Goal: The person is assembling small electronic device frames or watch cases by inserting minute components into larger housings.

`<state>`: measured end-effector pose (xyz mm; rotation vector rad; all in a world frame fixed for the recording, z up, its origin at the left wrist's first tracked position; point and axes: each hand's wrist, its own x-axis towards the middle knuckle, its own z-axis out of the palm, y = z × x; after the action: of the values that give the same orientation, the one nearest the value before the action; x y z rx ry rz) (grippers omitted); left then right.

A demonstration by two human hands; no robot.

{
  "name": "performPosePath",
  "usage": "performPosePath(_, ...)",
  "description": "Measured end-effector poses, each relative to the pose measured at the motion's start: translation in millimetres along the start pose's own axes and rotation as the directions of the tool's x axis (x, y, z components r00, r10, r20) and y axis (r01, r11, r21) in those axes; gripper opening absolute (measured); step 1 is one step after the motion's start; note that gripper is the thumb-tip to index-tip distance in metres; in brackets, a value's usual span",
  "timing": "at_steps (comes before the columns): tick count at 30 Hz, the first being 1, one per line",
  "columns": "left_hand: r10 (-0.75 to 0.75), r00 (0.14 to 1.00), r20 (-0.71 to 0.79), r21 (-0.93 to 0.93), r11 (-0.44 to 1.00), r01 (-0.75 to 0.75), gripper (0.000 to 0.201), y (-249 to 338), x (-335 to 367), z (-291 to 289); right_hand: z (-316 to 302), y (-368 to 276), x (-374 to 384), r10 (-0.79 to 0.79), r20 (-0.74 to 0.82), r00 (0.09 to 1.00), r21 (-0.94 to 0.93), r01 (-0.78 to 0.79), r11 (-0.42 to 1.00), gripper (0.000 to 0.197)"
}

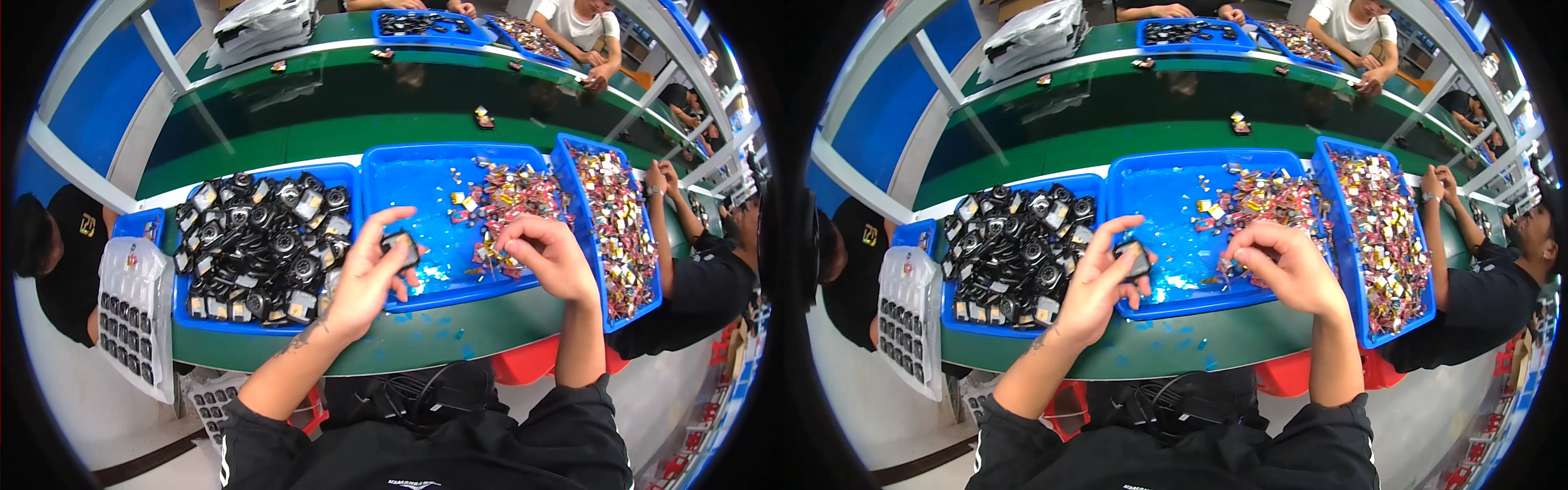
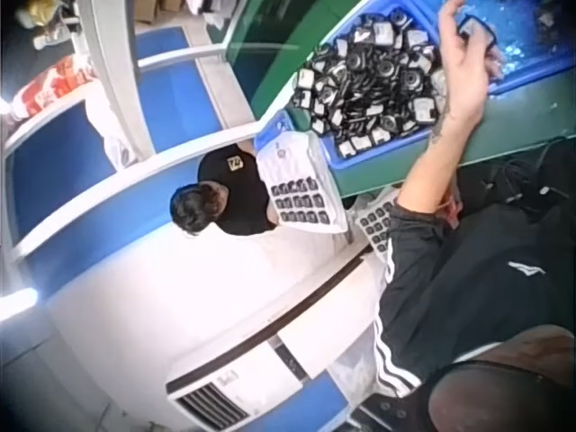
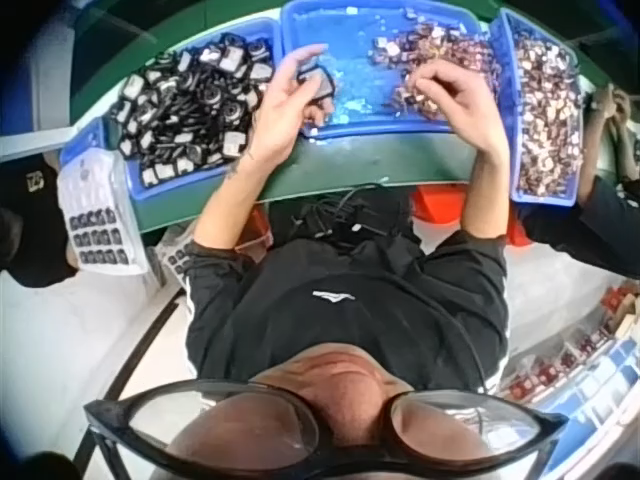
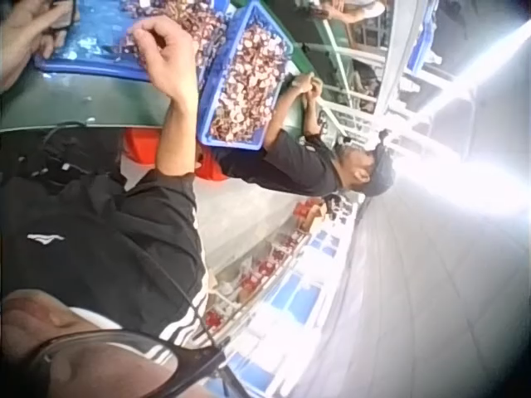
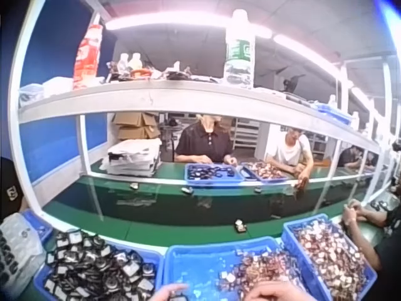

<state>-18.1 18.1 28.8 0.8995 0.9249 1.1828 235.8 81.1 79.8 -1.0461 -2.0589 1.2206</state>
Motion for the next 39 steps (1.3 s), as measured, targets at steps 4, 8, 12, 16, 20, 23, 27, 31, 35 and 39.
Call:
performPosePath(4,0.257,0.953,0.159,0.425,0.854,-0.301,0.023,-8.7,-1.1,3.0,21.7,-15.2,5.1,-0.125,0.106,0.987,0.002,0.125,0.992,0.008)
performPosePath(8,0.185,0.967,0.174,0.399,0.885,-0.241,0.017,-10.2,-5.6,1.7,40.2,-18.1,10.9,-0.089,0.071,0.994,0.100,0.082,0.992,0.012)
performPosePath(12,0.281,0.947,0.157,0.363,0.875,-0.320,0.014,-12.0,-4.6,4.2,52.7,-16.5,11.8,-0.052,-0.034,0.998,0.119,0.056,0.991,0.012)
performPosePath(16,0.290,0.951,0.104,0.445,0.842,-0.305,0.013,-5.8,-7.7,4.0,58.5,-10.2,12.6,-0.020,-0.086,0.996,0.090,0.028,0.996,0.011)
performPosePath(20,0.311,0.950,0.037,0.423,0.856,-0.297,0.012,-12.2,-7.8,5.2,70.2,-12.1,15.6,-0.034,-0.108,0.994,-0.022,0.032,0.999,0.011)
performPosePath(23,0.325,0.946,-0.012,0.415,0.862,-0.291,0.014,-20.2,-3.8,1.9,82.9,-10.7,15.5,-0.215,-0.206,0.955,-0.300,0.148,0.943,0.012)
performPosePath(27,0.348,0.936,-0.061,0.405,0.865,-0.295,0.013,-22.0,-1.2,0.3,89.6,-10.9,5.8,-0.476,-0.158,0.865,-0.671,0.260,0.694,0.011)
performPosePath(31,0.267,0.959,-0.089,0.213,0.946,-0.244,0.007,-18.0,2.9,1.8,75.2,6.5,16.5,-0.381,-0.313,0.870,-0.524,0.176,0.833,0.021)
performPosePath(35,-0.007,0.999,0.036,-0.034,0.999,0.008,0.011,-10.5,0.7,-1.8,75.6,14.5,11.3,0.004,-0.110,0.994,0.348,0.035,0.937,0.032)
performPosePath(39,-0.038,0.994,0.099,-0.082,0.996,0.046,0.014,-10.3,-3.1,3.5,88.4,21.5,9.2,0.018,-0.075,0.997,0.723,0.042,0.689,0.016)
